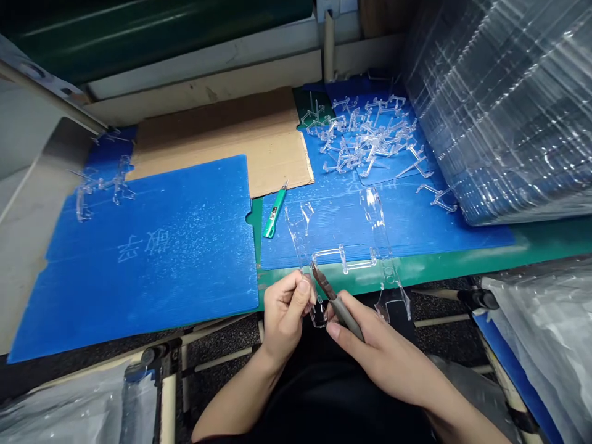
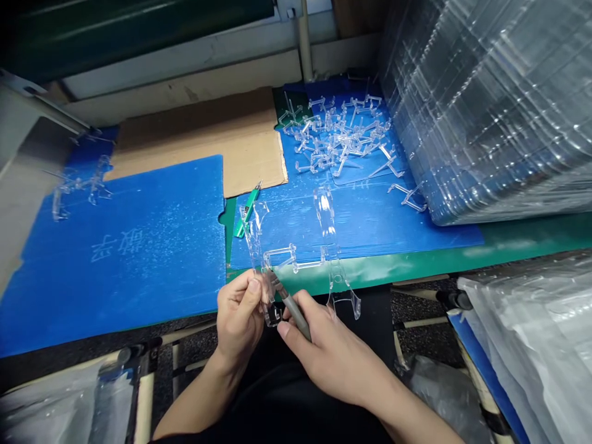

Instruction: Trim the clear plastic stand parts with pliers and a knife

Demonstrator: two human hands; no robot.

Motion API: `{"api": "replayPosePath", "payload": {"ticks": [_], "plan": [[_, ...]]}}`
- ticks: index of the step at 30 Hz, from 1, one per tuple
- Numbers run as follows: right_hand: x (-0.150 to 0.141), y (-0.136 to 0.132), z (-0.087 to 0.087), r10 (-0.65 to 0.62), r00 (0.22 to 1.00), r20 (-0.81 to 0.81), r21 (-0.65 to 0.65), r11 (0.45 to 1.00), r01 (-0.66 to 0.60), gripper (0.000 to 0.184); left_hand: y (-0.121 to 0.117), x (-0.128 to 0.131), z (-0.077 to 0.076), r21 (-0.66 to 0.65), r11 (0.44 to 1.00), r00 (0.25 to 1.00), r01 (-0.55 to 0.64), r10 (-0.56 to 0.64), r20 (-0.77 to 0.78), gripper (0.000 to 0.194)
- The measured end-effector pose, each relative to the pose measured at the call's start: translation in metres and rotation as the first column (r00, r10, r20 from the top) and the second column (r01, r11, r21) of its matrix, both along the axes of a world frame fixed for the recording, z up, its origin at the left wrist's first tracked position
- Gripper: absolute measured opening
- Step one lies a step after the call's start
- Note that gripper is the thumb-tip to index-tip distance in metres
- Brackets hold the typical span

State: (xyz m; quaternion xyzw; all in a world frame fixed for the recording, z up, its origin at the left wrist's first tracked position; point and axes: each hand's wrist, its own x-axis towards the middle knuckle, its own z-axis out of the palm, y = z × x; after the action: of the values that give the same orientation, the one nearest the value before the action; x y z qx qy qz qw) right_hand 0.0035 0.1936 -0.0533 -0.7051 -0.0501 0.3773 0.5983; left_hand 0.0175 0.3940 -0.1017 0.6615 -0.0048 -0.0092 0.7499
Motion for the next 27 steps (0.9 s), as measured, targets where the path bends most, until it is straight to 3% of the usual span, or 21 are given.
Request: {"api": "replayPosePath", "payload": {"ticks": [15,24,27], "plan": [[-0.002,-0.003,0.001,0.07,0.997,-0.023,0.021,0.997,-0.069,0.027,-0.003,-0.004,0.001,0.026,1.0,1.0,0.014,-0.014,0.004,0.039],[-0.002,-0.015,0.002,0.157,0.984,-0.087,-0.043,0.986,-0.161,0.033,0.0,-0.009,0.002,-0.036,0.995,0.993,0.096,-0.099,-0.07,0.042],[-0.001,-0.014,0.003,0.155,0.983,-0.098,0.01,0.988,-0.154,0.035,-0.002,-0.01,0.004,-0.062,0.993,0.99,0.099,-0.105,-0.099,0.042]]}}
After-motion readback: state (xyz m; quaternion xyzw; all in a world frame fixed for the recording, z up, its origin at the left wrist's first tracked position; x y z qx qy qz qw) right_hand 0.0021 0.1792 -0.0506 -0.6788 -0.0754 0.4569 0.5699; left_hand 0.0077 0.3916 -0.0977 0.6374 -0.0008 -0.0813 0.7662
